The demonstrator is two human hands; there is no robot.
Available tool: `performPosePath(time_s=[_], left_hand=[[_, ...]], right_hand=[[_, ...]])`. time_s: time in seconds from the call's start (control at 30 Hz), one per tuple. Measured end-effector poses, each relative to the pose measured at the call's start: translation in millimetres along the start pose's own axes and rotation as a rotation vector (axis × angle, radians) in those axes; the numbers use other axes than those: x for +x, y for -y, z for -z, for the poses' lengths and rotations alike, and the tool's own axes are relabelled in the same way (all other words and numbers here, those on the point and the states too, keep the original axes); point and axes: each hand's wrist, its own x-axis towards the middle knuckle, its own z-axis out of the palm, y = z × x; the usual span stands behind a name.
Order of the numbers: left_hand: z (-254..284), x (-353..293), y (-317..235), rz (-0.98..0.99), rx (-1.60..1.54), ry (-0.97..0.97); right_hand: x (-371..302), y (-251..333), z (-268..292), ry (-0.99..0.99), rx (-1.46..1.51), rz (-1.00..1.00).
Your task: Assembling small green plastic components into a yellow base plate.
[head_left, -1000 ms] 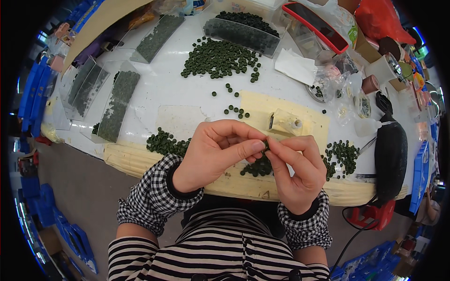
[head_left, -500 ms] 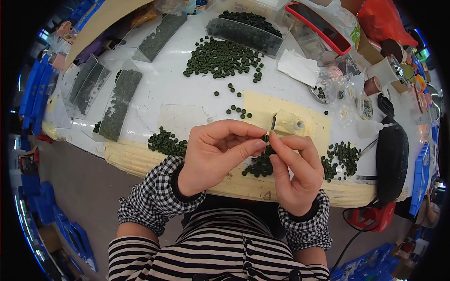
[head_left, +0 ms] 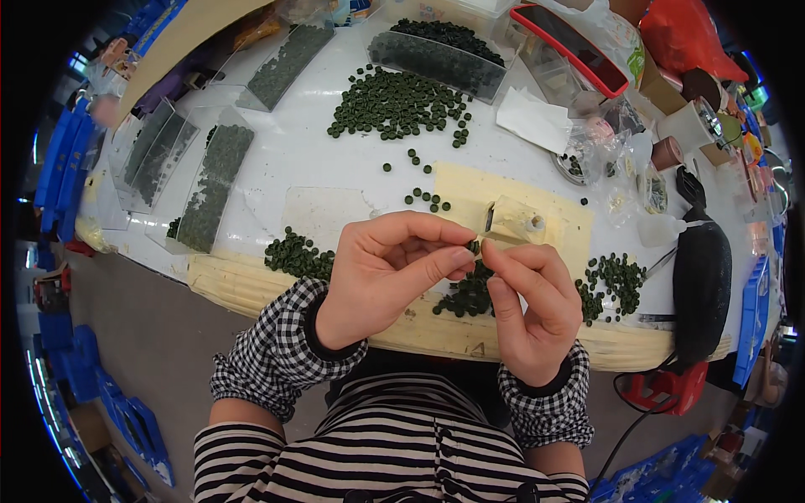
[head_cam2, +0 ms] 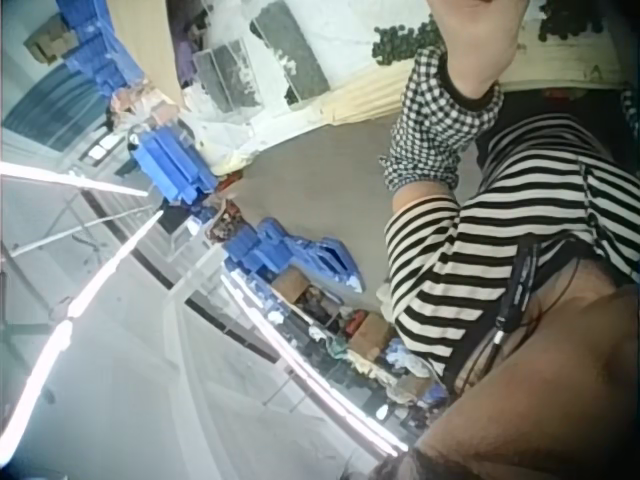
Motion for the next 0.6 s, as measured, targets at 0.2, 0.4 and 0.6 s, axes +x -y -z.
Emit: performPosePath(time_s=[0.2,0.4,0.6], left_hand=[[1.4,0.4,2.8,-0.037,-0.012,0.014],[2.9,-0.4,2.5,-0.137,0.126,0.033],[1.4,-0.1,1.7,-0.158,0.161,0.035]], right_hand=[[-1.0,-2.3,-2.3,0.010,-0.004,0.041],[-1.8,-2.1,-1.8,0.036,0.053,0.022],[-3.4,-2.4,-0.4,0.050,0.067,0.001]])
